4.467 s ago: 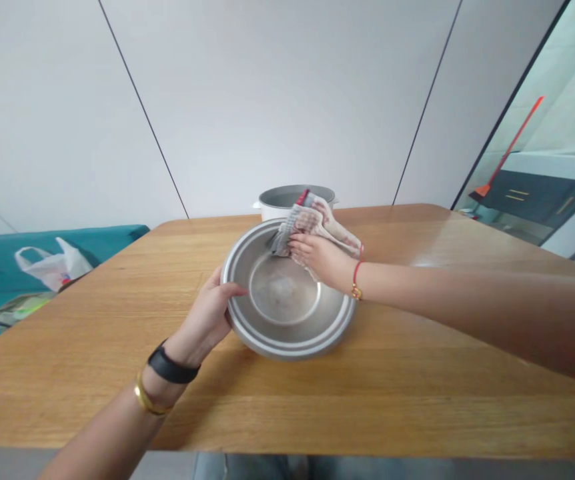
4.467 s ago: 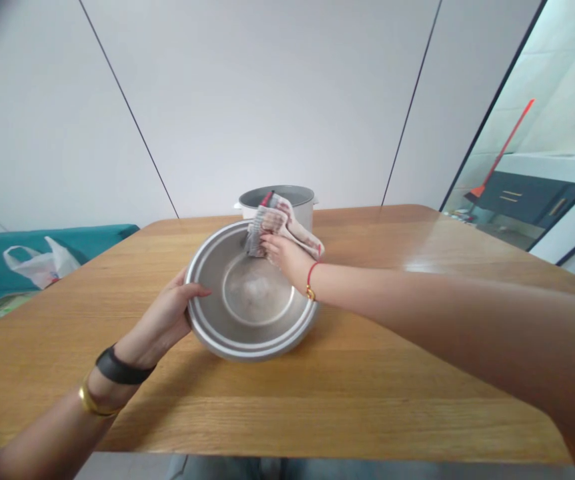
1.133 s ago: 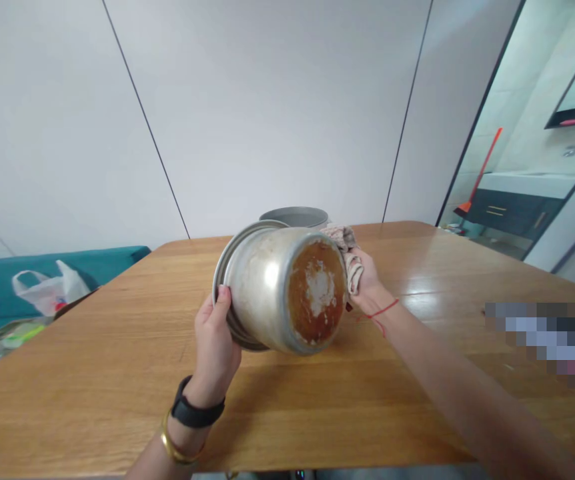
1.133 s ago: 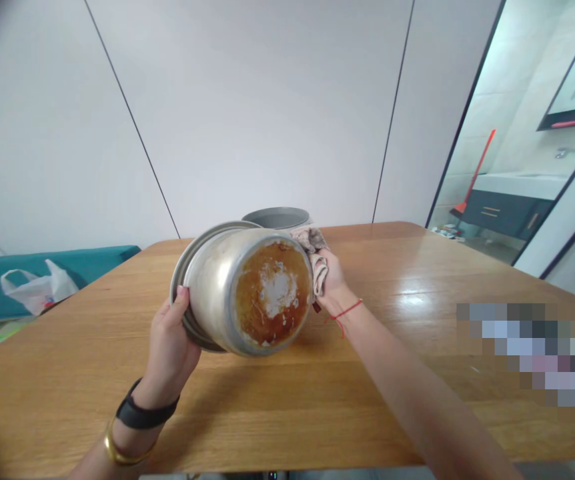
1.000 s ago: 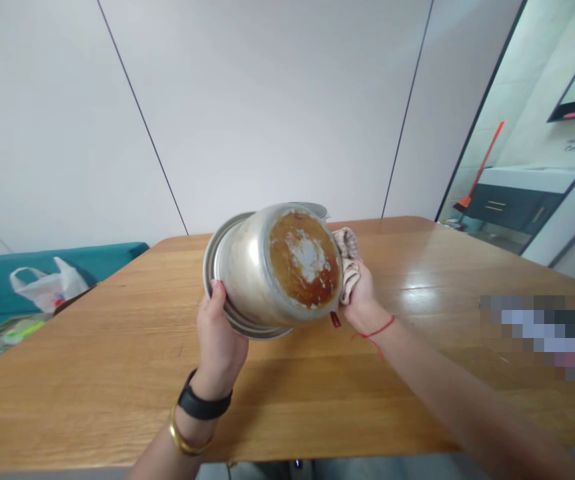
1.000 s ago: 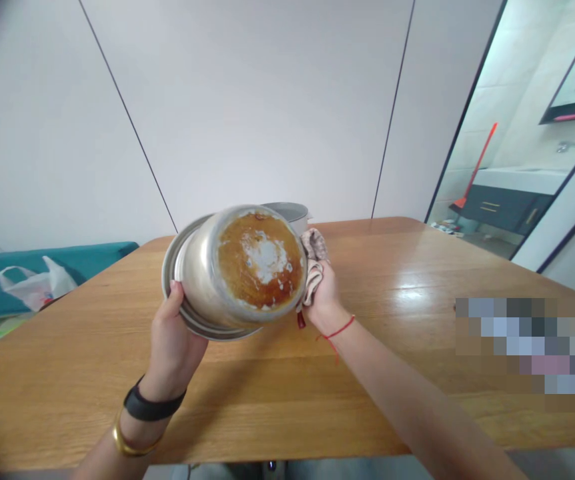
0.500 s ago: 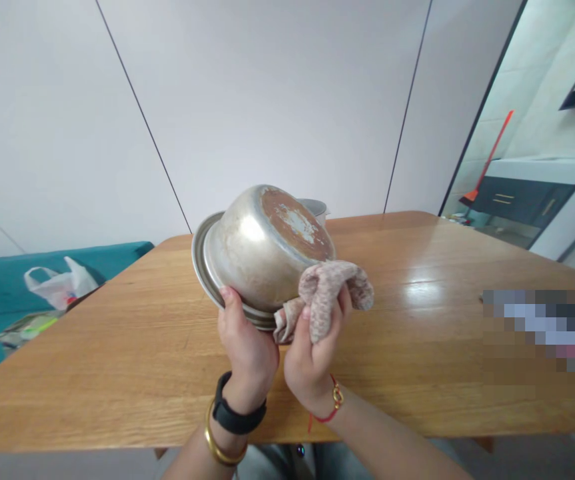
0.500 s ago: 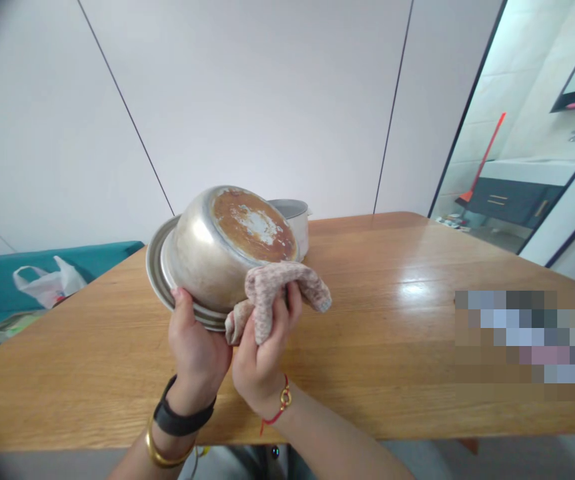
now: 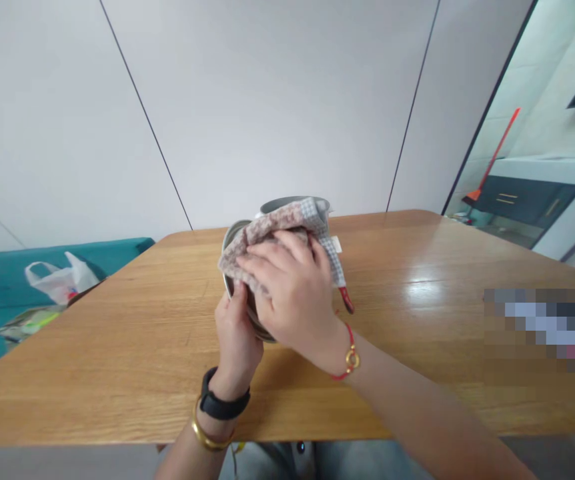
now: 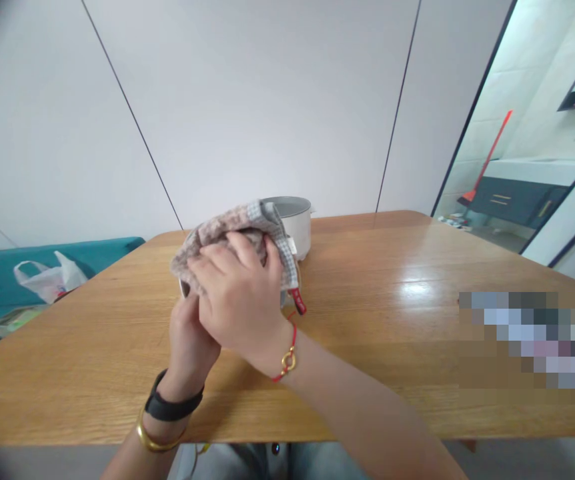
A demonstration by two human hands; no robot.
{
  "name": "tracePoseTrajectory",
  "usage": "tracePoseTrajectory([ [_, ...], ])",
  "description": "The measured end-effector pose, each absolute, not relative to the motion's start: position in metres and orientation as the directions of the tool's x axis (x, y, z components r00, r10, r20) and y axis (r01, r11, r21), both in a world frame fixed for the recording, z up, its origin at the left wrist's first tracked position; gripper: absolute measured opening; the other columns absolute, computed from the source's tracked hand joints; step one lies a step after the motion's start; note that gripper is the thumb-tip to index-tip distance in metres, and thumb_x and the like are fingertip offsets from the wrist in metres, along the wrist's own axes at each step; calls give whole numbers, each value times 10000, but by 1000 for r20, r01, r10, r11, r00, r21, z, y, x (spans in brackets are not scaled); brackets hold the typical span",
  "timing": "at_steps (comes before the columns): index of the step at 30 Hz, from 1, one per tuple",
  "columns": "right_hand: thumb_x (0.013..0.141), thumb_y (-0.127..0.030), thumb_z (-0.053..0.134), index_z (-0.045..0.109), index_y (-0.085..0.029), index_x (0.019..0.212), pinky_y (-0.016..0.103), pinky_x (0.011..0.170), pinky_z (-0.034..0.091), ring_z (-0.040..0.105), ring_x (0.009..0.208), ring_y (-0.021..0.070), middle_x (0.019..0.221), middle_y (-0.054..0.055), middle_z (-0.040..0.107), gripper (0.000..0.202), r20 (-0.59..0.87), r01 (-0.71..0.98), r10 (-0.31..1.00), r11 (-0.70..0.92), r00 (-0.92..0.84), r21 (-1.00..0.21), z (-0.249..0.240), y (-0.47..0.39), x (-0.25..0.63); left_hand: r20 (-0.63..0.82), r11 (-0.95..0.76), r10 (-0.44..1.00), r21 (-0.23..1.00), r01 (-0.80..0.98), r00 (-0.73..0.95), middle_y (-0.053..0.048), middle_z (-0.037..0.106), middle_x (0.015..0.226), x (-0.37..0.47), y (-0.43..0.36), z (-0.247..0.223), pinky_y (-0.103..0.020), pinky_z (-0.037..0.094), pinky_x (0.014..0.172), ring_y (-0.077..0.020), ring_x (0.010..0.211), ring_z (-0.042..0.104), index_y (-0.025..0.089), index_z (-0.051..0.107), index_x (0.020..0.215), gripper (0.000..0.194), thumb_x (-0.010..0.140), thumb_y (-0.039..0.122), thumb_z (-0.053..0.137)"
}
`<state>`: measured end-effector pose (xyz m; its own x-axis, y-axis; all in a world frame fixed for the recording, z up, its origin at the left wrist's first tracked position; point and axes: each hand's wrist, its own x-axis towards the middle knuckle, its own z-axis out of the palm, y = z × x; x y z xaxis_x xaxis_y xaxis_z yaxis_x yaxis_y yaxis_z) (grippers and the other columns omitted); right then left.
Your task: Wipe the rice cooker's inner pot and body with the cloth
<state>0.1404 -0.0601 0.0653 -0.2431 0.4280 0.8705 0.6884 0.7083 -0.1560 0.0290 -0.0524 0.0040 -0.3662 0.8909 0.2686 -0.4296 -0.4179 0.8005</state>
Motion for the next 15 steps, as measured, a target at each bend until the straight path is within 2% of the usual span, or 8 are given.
tracePoseTrajectory([
  [3, 848, -132, 502, 740, -261, 1112, 417, 1104, 402, 568, 1214, 213, 1203, 11, 705, 378, 850, 445, 485, 820, -207, -360, 87, -27, 163, 44, -250, 942, 754, -608, -332, -85, 777, 969, 28, -58, 10, -330, 579, 866, -258, 984, 722, 137, 733, 1019, 308, 855, 395, 693],
  [6, 800, -143, 531, 733, -256, 1121, 421, 1110, 411, 581, 1216, 218, 1241, 22, 688, 396, 810, 258, 568, 813, -148, -523, 79, 13, 185, -83, -102, 968, 729, -677, -235, -107, 782, 957, 20, -63, 10, -379, 570, 942, -288, 1044, 719, 133, 738, 1061, 275, 894, 332, 648],
  [10, 792, -196, 558, 715, -211, 1165, 456, 1139, 382, 557, 1262, 255, 1317, 73, 643, 405, 675, 175, 736, 673, -55, -719, 38, 40, 203, -160, -46, 960, 719, -694, -230, -116, 785, 955, 12, -65, 13, -397, 575, 959, -291, 1039, 726, 120, 721, 1137, 291, 934, 279, 587],
  [12, 812, -220, 557, 715, -191, 1172, 467, 1145, 375, 550, 1273, 267, 1332, 102, 629, 394, 638, 166, 770, 628, 8, -760, 16, 31, 205, -162, -89, 945, 711, -697, -285, -108, 785, 968, 10, -64, 18, -392, 575, 965, -281, 1048, 724, 123, 717, 1154, 294, 948, 263, 560],
  [15, 872, -247, 552, 713, -224, 1202, 474, 1159, 358, 530, 1294, 261, 1340, 92, 626, 368, 703, 216, 711, 685, 13, -696, -4, -9, 198, -136, -177, 913, 716, -675, -384, -78, 786, 991, 10, -60, 25, -383, 570, 979, -265, 1088, 709, 142, 723, 1144, 283, 963, 260, 540],
])
